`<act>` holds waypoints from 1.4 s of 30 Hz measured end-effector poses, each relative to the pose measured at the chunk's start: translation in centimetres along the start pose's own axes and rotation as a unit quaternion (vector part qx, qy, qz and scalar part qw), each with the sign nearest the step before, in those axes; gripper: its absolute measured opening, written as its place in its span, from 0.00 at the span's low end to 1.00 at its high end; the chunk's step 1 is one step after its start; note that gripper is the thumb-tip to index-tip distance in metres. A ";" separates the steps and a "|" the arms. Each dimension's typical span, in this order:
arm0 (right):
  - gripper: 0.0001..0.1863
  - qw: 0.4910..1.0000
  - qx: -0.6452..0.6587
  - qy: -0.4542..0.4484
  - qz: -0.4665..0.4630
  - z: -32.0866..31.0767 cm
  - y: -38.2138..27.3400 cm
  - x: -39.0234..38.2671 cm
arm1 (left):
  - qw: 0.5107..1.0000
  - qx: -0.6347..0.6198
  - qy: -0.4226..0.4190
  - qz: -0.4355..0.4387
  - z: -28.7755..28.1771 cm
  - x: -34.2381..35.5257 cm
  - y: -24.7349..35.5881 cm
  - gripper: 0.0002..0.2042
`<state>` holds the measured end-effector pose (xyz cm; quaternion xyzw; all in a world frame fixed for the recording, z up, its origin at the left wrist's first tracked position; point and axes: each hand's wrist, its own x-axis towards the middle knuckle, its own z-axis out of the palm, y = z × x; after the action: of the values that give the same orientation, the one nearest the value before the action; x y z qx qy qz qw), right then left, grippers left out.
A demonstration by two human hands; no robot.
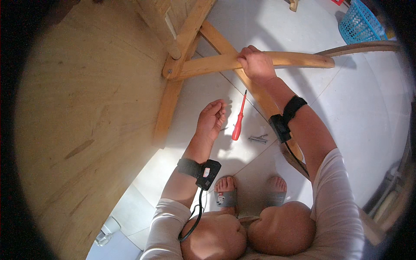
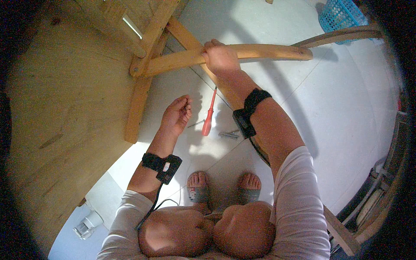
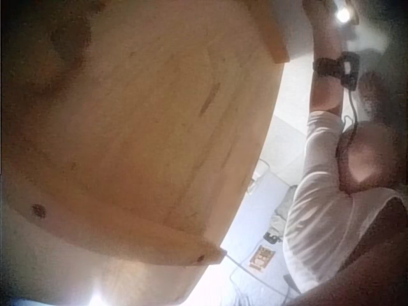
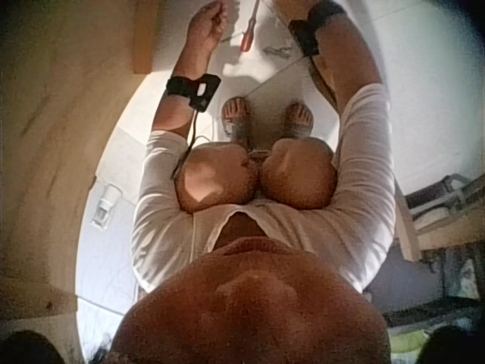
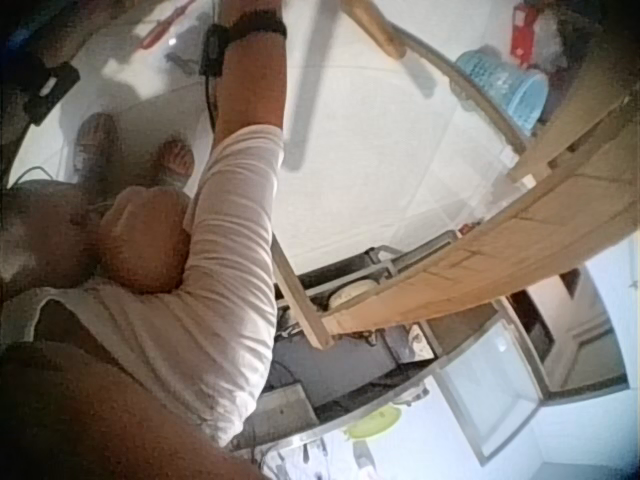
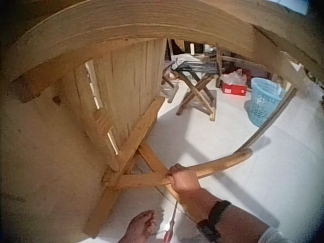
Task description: Repairing or assembling a wooden table by screwing in the leg support.
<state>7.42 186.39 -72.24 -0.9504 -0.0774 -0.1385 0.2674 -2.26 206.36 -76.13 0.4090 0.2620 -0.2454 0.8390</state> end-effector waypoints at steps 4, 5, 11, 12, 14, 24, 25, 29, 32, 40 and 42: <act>0.09 0.998 0.069 0.013 0.008 0.1 1.0 -0.2 | 1.000 0.007 0.006 0.000 0.2 -0.1 0.0 0.07; 0.09 0.994 0.110 0.017 -0.017 0.0 1.1 -0.3 | 1.000 0.009 0.009 0.000 0.2 -0.2 0.1 0.07; 0.08 0.994 -0.064 -0.022 -0.085 -0.6 0.0 0.1 | 1.000 0.002 0.004 0.007 0.3 -0.5 0.2 0.07; 0.08 0.994 -0.065 -0.022 -0.085 -0.7 -0.1 0.1 | 1.000 0.002 0.004 0.006 0.3 -0.5 0.2 0.07; 0.08 0.992 -0.088 -0.034 -0.087 -0.8 0.0 0.2 | 1.000 -0.004 0.001 0.001 0.3 -0.5 0.2 0.08; 0.08 0.997 0.071 -0.010 -0.011 -0.1 1.4 -0.2 | 1.000 0.006 0.024 -0.004 0.3 -0.3 0.1 0.08; 0.08 0.997 0.068 -0.008 -0.033 -0.1 1.5 -0.2 | 1.000 0.005 0.021 -0.006 0.2 -0.2 0.2 0.08; 0.07 0.996 0.014 -0.034 -0.083 -0.7 0.8 0.0 | 1.000 -0.002 0.014 -0.010 -0.1 -0.2 0.1 0.08; 0.08 0.990 -0.076 -0.044 -0.110 -1.3 0.1 0.1 | 1.000 -0.002 0.011 -0.006 -0.1 -0.2 0.0 0.08; 0.08 0.999 -0.008 -0.028 -0.012 0.0 1.1 0.1 | 1.000 0.003 0.015 -0.009 0.2 -0.3 -0.1 0.07; 0.08 0.999 0.046 -0.020 0.000 -0.2 1.2 0.1 | 1.000 0.002 0.010 -0.007 0.1 -0.5 0.0 0.08</act>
<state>7.73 185.28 -72.68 -0.9399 -0.0889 -0.1155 0.3088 -2.61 206.35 -75.70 0.4114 0.2727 -0.2481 0.8336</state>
